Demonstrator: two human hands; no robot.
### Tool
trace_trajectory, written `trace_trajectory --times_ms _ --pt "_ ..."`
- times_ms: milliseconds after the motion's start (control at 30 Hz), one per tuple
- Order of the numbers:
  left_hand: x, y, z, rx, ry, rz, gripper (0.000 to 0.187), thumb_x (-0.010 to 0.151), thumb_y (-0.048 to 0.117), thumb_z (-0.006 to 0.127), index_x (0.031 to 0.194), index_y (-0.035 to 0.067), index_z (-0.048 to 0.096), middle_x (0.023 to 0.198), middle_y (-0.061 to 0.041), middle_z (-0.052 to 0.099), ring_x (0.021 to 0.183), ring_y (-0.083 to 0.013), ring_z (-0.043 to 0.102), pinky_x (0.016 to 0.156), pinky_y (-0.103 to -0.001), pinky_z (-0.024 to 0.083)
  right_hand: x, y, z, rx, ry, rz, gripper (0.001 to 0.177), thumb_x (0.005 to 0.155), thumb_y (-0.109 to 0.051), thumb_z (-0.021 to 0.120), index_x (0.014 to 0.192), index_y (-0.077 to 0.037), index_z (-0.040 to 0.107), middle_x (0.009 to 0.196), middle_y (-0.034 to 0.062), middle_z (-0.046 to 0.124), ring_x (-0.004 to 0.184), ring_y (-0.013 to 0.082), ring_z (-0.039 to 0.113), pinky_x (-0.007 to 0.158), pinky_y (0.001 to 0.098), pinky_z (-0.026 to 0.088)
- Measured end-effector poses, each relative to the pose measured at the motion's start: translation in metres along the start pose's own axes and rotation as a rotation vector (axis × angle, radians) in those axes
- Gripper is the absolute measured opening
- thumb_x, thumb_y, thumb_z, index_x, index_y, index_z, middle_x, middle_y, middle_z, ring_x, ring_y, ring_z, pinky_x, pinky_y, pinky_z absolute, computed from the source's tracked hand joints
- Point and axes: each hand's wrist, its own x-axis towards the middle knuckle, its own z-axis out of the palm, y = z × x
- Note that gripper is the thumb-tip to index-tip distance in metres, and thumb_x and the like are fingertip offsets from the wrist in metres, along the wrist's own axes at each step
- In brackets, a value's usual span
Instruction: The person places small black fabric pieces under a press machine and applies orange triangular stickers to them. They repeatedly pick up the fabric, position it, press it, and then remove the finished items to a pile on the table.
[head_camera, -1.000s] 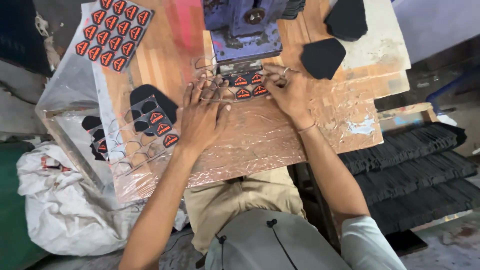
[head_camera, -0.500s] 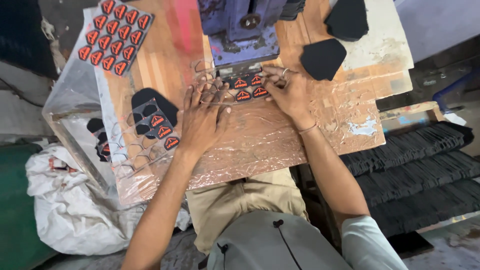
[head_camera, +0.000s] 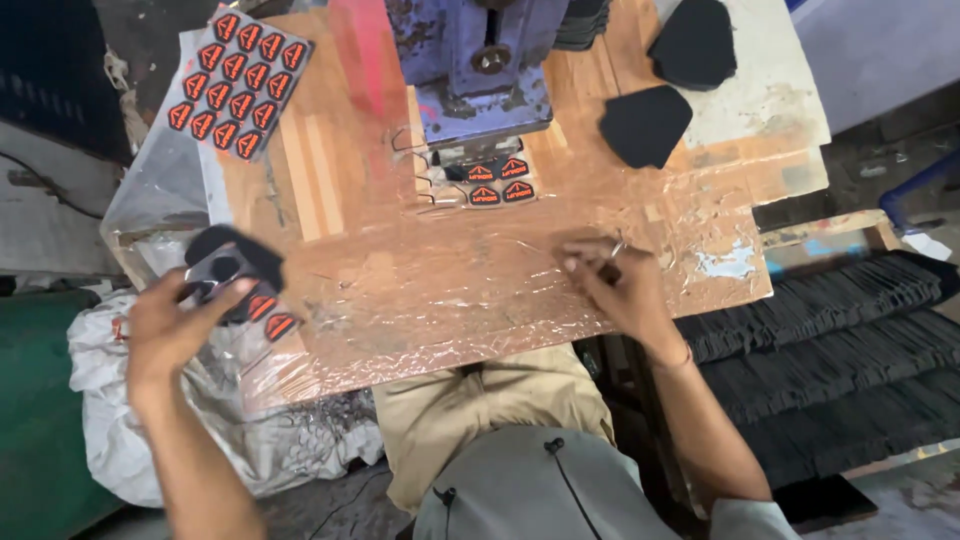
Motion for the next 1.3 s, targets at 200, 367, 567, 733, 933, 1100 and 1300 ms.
trace_trajectory --times_ms 200,367,567,733,933,1100,1300 --pt "-0.080 0.142 0.016 -0.217 -0.216 -0.049 0.035 0.087 0.014 0.080 0.120 0.006 0.073 0.093 -0.007 0.082 0.057 -0.0189 0.072 0.054 -0.036 0.059 -0.028 -0.060 0.031 0.077 -0.156 -0.321 0.027 0.090 -0.011 0.077 0.118 -0.012 0.076 0.106 0.0065 0.078 0.091 0.0170 0.076 0.071 0.0274 0.063" --pt "-0.040 0.144 0.115 -0.561 -0.557 0.261 0.044 0.092 0.028 0.076 0.124 0.000 0.068 0.103 -0.002 0.068 0.094 -0.0129 0.060 0.082 -0.032 0.051 0.004 -0.065 0.074 -0.116 -0.121 -0.404 0.027 0.089 -0.015 0.079 0.115 -0.007 0.075 0.105 0.0133 0.070 0.091 0.0294 0.070 0.074 0.0376 0.059" --pt "0.011 0.152 0.147 -0.552 -0.533 0.162 0.036 0.099 0.035 0.064 0.116 0.005 0.074 0.095 -0.001 0.076 0.085 -0.0107 0.067 0.077 -0.030 0.053 0.017 -0.055 0.089 -0.258 -0.136 -0.400 0.013 0.088 -0.015 0.079 0.100 -0.009 0.076 0.098 0.0084 0.070 0.094 0.0284 0.067 0.084 0.0432 0.052" --pt "0.013 0.145 0.159 -0.353 -0.377 0.312 0.026 0.097 0.026 0.069 0.101 0.002 0.075 0.084 -0.010 0.076 0.077 -0.0146 0.070 0.072 -0.034 0.055 -0.054 -0.076 0.087 -0.269 -0.242 -0.862 0.014 0.072 -0.015 0.077 0.085 -0.013 0.070 0.107 0.0098 0.070 0.120 0.0299 0.058 0.110 0.0560 0.042" --pt "-0.012 0.158 0.121 -0.518 -0.347 0.632 0.037 0.090 0.015 0.078 0.123 0.002 0.068 0.118 -0.014 0.073 0.108 -0.0186 0.068 0.094 -0.034 0.052 -0.048 -0.033 0.025 0.110 -0.412 -0.440 0.015 0.087 -0.003 0.074 0.101 -0.008 0.073 0.110 0.0047 0.074 0.110 0.0283 0.070 0.097 0.0424 0.055" --pt "-0.040 0.087 0.068 -0.391 0.116 0.363 0.044 0.092 0.007 0.079 0.134 0.006 0.065 0.132 -0.010 0.069 0.125 -0.0208 0.063 0.108 -0.035 0.049 -0.020 -0.008 -0.047 0.321 0.195 0.122 0.011 0.102 0.003 0.056 0.111 -0.001 0.060 0.092 0.0017 0.066 0.076 0.0095 0.064 0.063 0.0227 0.055" --pt "-0.002 -0.103 0.029 -0.845 0.595 -0.168 0.051 0.095 0.018 0.069 0.142 0.006 0.054 0.134 -0.010 0.063 0.118 -0.0264 0.065 0.103 -0.041 0.057 -0.001 0.054 -0.062 -0.023 0.349 0.135 0.021 0.103 -0.003 0.060 0.123 0.003 0.065 0.076 0.0021 0.065 0.063 0.0073 0.062 0.055 0.0220 0.049"
